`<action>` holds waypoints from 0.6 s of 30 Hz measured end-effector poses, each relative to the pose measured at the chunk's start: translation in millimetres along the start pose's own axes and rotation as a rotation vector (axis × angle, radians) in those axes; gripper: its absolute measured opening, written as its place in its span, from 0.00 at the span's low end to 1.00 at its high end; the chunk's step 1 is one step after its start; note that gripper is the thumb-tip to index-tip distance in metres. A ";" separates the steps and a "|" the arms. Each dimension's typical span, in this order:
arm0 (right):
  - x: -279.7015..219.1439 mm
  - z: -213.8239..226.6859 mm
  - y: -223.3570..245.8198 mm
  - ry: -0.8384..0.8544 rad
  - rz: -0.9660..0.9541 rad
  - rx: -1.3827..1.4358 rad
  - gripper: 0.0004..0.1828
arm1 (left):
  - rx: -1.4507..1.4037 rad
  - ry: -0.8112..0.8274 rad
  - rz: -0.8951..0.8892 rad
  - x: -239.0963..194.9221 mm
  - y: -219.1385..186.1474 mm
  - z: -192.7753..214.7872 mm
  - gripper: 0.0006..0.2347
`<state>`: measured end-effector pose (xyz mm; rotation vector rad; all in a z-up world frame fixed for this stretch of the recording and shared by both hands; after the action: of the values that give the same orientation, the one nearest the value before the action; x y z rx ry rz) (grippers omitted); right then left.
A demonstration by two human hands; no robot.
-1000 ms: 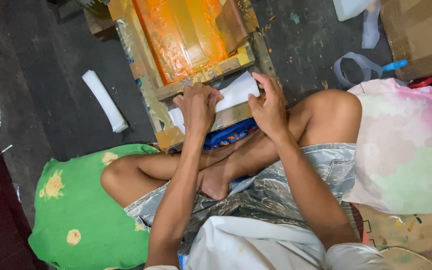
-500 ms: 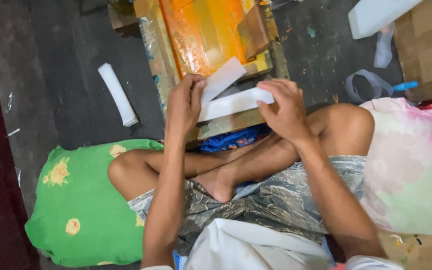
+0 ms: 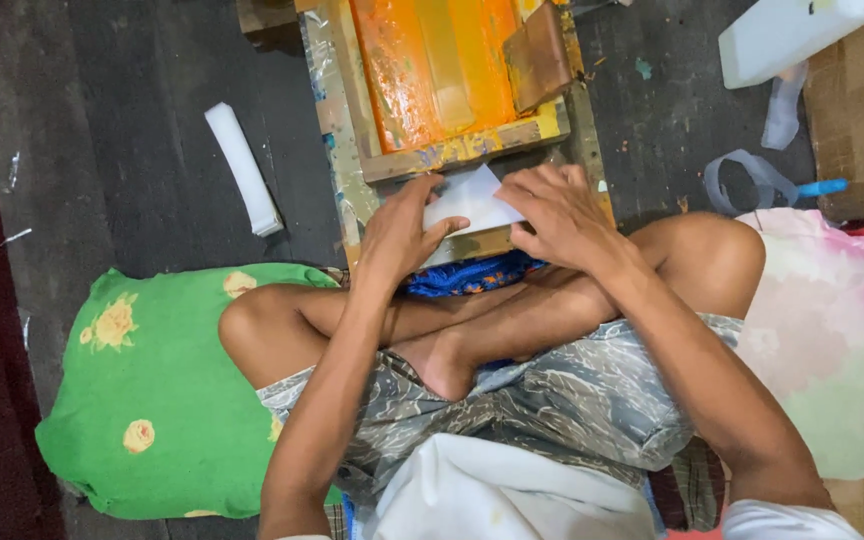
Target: The person sits cross-legged on the floor and uses a wooden roller to spread orange paint evenly across a screen printing frame. They then place a white rectangular object onto the frame, press it down, and remove it to reveal the printed result before repeating the process.
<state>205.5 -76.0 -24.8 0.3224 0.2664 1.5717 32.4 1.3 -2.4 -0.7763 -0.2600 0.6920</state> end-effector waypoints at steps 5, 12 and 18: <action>-2.4 -1.8 -5.3 -0.012 -0.024 0.059 0.26 | -0.018 -0.034 -0.032 -0.9 -1.9 2.8 0.24; 3.7 27.2 -20.1 -0.055 -0.288 0.696 0.30 | -0.066 -0.113 -0.121 5.4 -32.8 12.3 0.09; -4.0 54.5 -40.4 -0.213 -0.442 1.019 0.11 | -0.180 -0.107 -0.241 2.1 -45.7 17.2 0.05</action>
<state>263.1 -80.6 10.9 1.1254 0.9021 0.8493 47.9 -11.1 42.3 -0.8636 -0.5105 0.4864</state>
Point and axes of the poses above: each hand's wrist, its own x-axis towards the middle knuckle, its own z-axis out of the back of the hand, y = z × x, the point moved 8 cm from there along x, towards the middle knuckle, and after that the axes turned 15 degrees about -z, right-handed, at the moved point
